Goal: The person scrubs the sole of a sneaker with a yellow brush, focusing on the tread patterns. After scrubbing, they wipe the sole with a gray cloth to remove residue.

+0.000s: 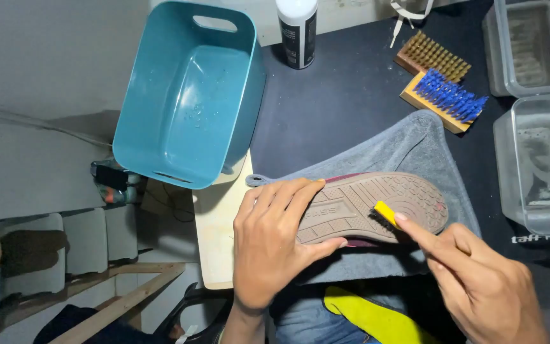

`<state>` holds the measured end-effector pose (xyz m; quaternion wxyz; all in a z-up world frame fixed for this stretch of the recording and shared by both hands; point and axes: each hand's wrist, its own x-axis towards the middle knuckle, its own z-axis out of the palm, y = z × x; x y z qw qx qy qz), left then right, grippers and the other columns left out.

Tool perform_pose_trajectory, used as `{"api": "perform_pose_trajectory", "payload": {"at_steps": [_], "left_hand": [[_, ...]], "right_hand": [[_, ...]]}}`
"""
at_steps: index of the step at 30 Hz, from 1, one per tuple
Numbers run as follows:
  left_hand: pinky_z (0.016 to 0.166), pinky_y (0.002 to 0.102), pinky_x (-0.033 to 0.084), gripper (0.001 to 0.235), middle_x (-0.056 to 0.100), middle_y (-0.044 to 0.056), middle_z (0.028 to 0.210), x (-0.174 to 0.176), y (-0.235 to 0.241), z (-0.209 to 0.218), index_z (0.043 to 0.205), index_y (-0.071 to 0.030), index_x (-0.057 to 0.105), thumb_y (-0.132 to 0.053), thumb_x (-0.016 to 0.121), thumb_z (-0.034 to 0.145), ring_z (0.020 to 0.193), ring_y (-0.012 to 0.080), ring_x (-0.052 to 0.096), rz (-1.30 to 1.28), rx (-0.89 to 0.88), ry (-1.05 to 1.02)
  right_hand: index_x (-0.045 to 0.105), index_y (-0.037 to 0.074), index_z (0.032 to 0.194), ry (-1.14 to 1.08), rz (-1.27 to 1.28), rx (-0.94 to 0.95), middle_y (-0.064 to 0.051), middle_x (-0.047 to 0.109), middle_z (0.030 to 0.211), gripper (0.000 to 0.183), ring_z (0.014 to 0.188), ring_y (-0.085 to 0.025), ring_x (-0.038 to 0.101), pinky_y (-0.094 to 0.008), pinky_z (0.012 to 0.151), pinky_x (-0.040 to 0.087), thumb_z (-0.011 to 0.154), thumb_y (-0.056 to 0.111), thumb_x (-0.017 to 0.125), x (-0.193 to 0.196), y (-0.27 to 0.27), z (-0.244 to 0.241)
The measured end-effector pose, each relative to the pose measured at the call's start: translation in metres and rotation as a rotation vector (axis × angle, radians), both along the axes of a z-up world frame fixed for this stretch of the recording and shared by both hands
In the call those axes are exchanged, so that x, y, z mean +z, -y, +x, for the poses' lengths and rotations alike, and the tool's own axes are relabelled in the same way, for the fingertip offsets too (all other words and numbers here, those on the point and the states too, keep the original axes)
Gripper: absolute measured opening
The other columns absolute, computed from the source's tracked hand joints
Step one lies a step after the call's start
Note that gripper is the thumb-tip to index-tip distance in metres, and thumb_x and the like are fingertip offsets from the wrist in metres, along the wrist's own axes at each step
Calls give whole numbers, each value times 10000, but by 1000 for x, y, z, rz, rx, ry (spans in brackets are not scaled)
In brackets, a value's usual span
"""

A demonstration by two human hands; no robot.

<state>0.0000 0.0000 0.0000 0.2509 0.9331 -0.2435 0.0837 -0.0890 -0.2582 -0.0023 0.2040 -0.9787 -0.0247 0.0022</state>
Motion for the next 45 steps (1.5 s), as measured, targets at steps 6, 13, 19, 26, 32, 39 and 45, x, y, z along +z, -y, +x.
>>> {"api": "perform_pose_trajectory", "payload": {"at_steps": [6, 13, 19, 26, 32, 39, 45], "left_hand": [[912, 410, 464, 689, 726, 60, 1160, -3, 2, -3, 1198, -76, 695, -645, 726, 810, 1036, 252, 661, 3, 20, 42], [886, 406, 450, 650, 713, 51, 1151, 0, 0, -3, 1199, -65, 683, -612, 711, 849, 1008, 247, 651, -11, -6, 49], [879, 404, 455, 639, 710, 50, 1150, 0, -1, -1, 1196, -75, 688, -627, 664, 874, 1017, 252, 643, -7, -5, 30], [893, 415, 452, 632, 709, 27, 1163, -6, 3, -6, 1199, -93, 692, -622, 701, 852, 1020, 244, 638, -8, 42, 71], [868, 406, 454, 635, 697, 19, 1140, 0, 1, 0, 1193, -98, 686, -644, 645, 869, 992, 243, 632, -3, 31, 49], [865, 402, 455, 618, 701, 11, 1127, -2, 1, 3, 1173, -105, 702, -635, 663, 856, 971, 235, 638, -28, 17, 23], [889, 414, 448, 617, 701, 20, 1188, -6, 4, -10, 1203, -99, 688, -626, 637, 885, 1031, 244, 629, -8, 53, 63]], "right_hand": [[505, 504, 1511, -22, -326, -14, 81, 394, 703, 657, 498, -108, 464, -288, 402, 436, 947, 173, 578, 0, -21, -12], [576, 510, 1460, 23, -364, -43, 45, 445, 784, 548, 489, -234, 549, -408, 405, 489, 953, 306, 615, -3, -54, 19], [511, 500, 1510, 23, -426, 22, 42, 408, 734, 618, 402, -215, 439, -336, 363, 413, 961, 229, 596, 1, -32, -6], [582, 459, 1470, 83, -348, -27, 58, 403, 731, 566, 454, -203, 433, -350, 378, 365, 969, 197, 585, -9, -46, -1], [588, 472, 1460, 57, -297, -18, 35, 406, 752, 499, 464, -233, 484, -392, 398, 456, 988, 311, 601, -5, -56, 25], [624, 433, 1430, 19, -328, -41, 50, 388, 690, 582, 528, -174, 334, -300, 433, 297, 977, 74, 553, 1, -19, -23], [601, 494, 1452, 63, -365, -64, 43, 452, 767, 501, 466, -237, 545, -383, 394, 438, 978, 332, 609, -11, -44, 16]]}}
